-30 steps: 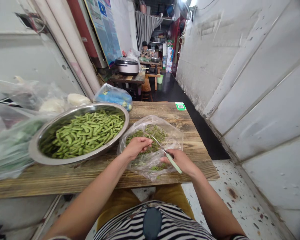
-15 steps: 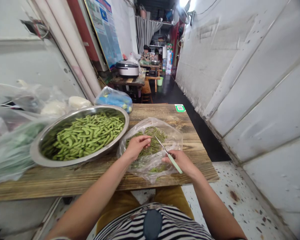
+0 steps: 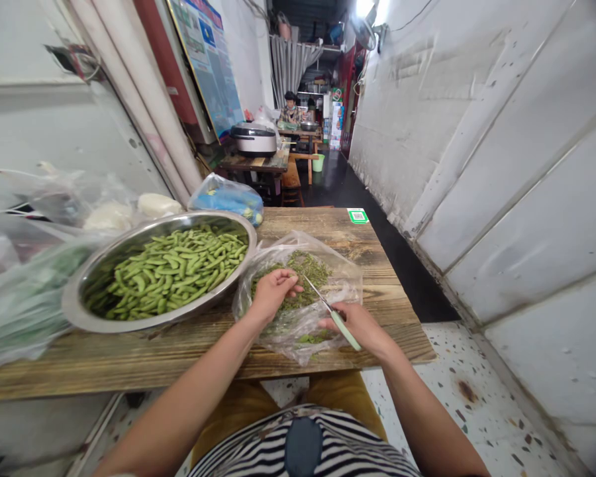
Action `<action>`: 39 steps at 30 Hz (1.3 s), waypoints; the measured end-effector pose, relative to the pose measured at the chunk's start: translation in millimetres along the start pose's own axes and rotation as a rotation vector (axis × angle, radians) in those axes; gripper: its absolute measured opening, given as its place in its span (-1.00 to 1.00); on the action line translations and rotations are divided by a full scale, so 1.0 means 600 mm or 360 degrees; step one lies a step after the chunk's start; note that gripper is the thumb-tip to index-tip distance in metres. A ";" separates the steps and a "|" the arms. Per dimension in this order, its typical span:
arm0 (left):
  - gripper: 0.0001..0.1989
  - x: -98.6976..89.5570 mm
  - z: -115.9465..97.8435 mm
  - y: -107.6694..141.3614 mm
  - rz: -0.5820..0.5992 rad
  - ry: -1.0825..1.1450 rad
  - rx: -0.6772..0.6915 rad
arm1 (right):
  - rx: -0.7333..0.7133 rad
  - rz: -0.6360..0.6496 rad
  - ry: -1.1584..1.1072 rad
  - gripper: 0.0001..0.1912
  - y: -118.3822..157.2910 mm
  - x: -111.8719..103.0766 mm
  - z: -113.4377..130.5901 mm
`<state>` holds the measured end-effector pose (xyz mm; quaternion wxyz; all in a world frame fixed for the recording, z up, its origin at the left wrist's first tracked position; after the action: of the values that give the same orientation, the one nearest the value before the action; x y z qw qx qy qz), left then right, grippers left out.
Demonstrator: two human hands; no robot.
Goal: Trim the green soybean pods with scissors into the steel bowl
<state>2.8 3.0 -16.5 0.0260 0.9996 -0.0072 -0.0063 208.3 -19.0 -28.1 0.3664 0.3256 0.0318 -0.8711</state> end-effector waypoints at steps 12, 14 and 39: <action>-0.70 0.011 -0.008 0.018 0.0151 -0.0377 0.0048 | 0.0048 -0.0044 0.0127 -0.64 0.007 -0.013 0.026; -0.71 0.013 -0.011 0.020 0.0192 -0.0452 0.0056 | 0.0038 -0.0057 0.0127 -0.64 0.006 -0.012 0.025; -0.54 -0.161 -0.229 0.171 -0.1238 -0.2169 0.0456 | 0.0552 0.0280 0.0912 -0.52 0.056 -0.007 0.006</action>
<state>-93.5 -91.1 127.4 -0.1170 0.7001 0.3272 -0.6238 230.9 -42.1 -16.4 0.3555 0.6158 -0.0432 -0.7018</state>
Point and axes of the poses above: each hand's wrist, its own y-axis away from the middle knuckle, its own x-axis out of the palm, z = x × y, the point moved 5 cm from there along -y, towards the middle knuckle, and after that the axes turned 12 degrees about z, right-handed, at the moved point
